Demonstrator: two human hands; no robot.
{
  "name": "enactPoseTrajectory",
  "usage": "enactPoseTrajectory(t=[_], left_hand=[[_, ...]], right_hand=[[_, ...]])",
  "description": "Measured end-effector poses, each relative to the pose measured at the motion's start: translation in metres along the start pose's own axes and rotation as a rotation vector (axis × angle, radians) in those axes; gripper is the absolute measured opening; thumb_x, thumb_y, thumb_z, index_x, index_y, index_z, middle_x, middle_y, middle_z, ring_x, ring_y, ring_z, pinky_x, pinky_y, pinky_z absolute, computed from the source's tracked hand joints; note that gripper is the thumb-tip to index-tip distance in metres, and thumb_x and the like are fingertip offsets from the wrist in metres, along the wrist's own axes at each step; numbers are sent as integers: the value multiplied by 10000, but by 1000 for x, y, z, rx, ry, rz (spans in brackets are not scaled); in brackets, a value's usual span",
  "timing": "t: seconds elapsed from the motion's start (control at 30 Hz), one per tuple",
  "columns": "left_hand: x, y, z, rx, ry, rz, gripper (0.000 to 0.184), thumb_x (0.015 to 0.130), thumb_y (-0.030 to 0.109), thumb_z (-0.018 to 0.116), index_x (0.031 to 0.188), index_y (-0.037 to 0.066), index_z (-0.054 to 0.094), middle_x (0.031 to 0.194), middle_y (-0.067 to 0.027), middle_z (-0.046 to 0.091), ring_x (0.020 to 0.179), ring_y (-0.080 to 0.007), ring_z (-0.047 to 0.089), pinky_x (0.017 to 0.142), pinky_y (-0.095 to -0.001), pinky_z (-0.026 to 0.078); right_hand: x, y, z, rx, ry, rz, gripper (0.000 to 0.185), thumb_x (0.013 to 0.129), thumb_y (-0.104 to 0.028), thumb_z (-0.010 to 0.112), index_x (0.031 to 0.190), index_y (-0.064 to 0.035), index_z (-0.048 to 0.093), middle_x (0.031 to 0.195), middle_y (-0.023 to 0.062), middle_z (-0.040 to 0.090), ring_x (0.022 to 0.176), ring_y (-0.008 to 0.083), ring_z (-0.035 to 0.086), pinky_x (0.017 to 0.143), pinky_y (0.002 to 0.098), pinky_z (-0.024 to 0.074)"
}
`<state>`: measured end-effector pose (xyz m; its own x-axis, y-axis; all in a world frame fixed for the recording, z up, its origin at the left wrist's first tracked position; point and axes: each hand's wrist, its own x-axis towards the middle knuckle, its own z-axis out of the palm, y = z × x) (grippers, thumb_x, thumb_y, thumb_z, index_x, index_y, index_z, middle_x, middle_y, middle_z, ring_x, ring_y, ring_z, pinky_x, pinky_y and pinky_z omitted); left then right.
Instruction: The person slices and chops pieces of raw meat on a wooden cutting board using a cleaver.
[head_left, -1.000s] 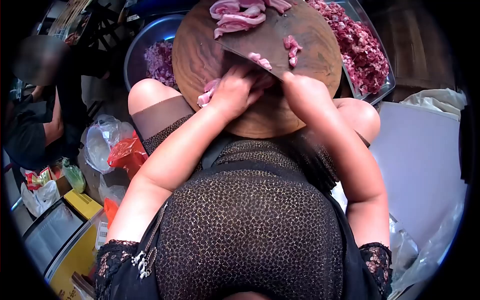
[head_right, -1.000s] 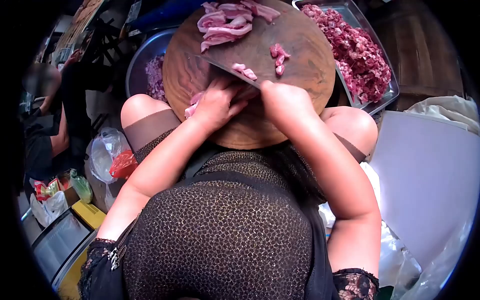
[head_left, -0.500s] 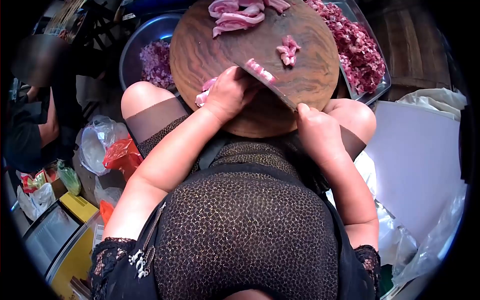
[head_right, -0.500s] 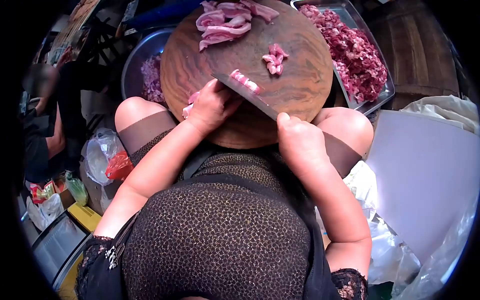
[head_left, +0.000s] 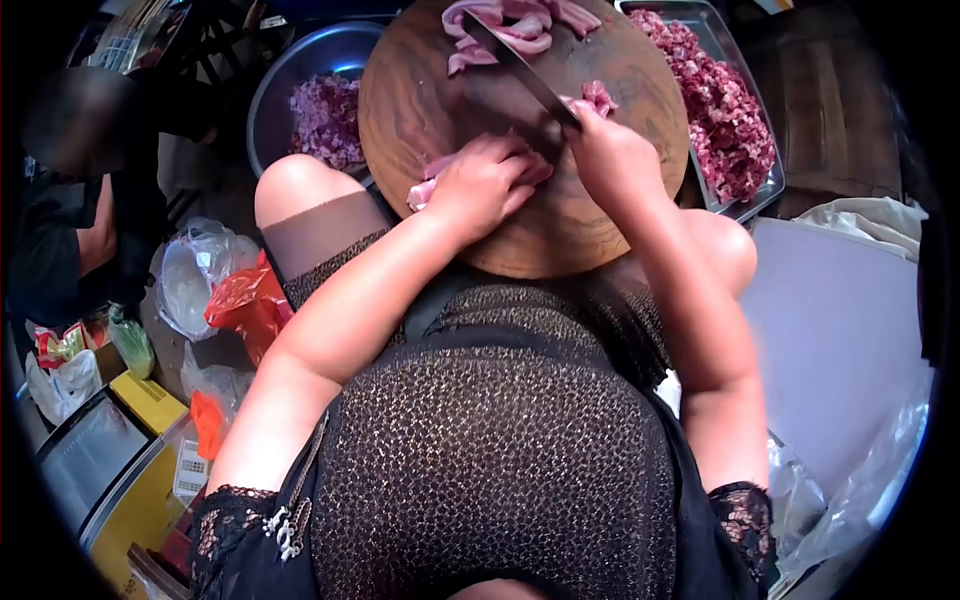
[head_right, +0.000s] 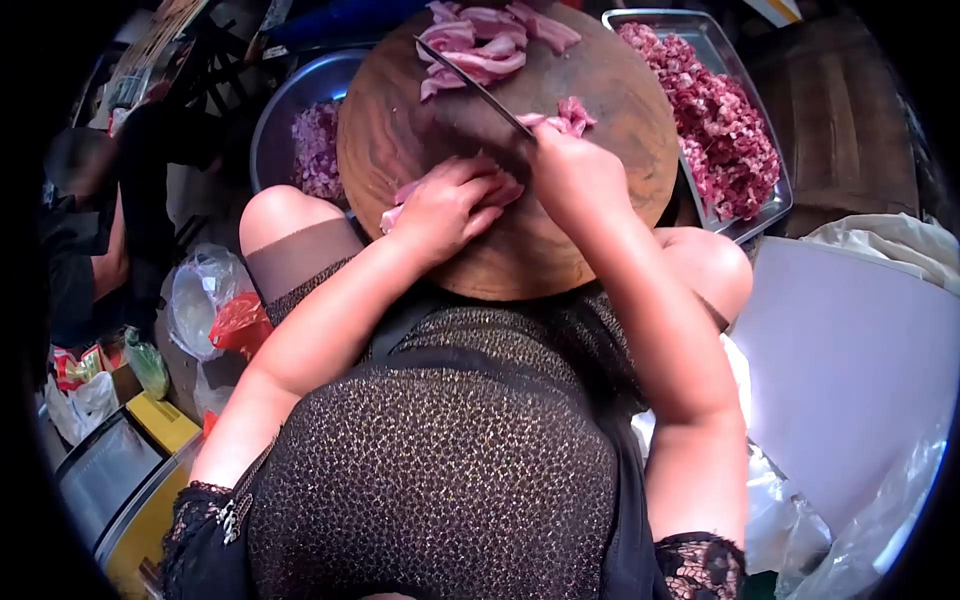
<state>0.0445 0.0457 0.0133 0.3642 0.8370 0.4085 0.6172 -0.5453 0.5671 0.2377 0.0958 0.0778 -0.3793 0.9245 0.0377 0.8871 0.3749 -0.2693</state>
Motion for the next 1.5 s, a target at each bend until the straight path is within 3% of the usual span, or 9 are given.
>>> enactPoseTrajectory(t=[0.1,0.33,0.6,0.7,0.83,0.93,1.17,1.4,1.5], left_hand=[[1,1,-5,36,164,43,203,819,259,748,909,79,721,967,-79,659,926,-298,625,835,-421,510],[-8,-4,-2,3,-52,-35,215,838,209,719,1024,102,732,1035,-108,658,943,-305,635,835,-414,521],[-13,-13,5,-56,-28,-38,250,810,207,733,1030,88,725,1087,-129,654,1012,-333,619,919,-418,498],[-13,-11,3,29,31,38,241,814,195,728,1023,75,720,1100,-147,653,1029,-340,619,919,-421,505],[-8,-14,-18,-127,33,-120,216,800,200,713,974,74,724,1049,-117,662,980,-323,632,896,-419,505],[-13,-21,-30,-31,-6,50,260,806,146,704,1048,52,716,1071,-144,658,967,-318,637,882,-413,506],[-23,-23,-16,-53,-128,-3,227,828,160,711,1047,103,729,1028,-98,665,965,-313,620,858,-408,510],[-25,-25,-15,-25,-59,99,258,815,157,717,1068,108,727,1061,-116,665,1000,-332,623,911,-406,505],[-28,-27,-12,-3,-4,75,237,804,208,734,1003,81,719,1037,-137,652,983,-343,611,897,-426,507]], right_hand=[[-50,-4,-22,4,4,46,176,952,-232,570,936,-57,571,756,170,666,716,390,666,633,499,526],[-124,-11,-37,-111,-163,34,93,901,-135,568,880,-46,549,721,168,651,678,342,673,563,437,533],[-57,-36,-12,-39,-308,24,117,882,-58,504,936,-18,600,832,201,697,773,358,703,674,478,559],[-11,-48,6,-45,-210,2,211,961,-214,524,956,-27,622,820,184,700,769,365,698,670,467,557],[-12,-33,-4,39,-117,90,251,965,-287,563,958,-41,611,820,213,683,791,412,666,684,510,530],[-56,-30,-20,61,-86,167,208,963,-261,572,963,-55,601,798,209,670,770,408,657,664,510,512],[-124,-41,-27,-63,-229,103,156,938,-197,575,927,-41,565,739,164,667,706,354,671,590,451,534],[-75,-58,-14,14,-304,59,123,898,-75,482,904,-7,585,794,201,698,751,354,712,638,464,571],[-24,-78,4,1,-344,71,199,903,-127,506,981,2,636,872,203,715,840,368,712,728,466,574]])
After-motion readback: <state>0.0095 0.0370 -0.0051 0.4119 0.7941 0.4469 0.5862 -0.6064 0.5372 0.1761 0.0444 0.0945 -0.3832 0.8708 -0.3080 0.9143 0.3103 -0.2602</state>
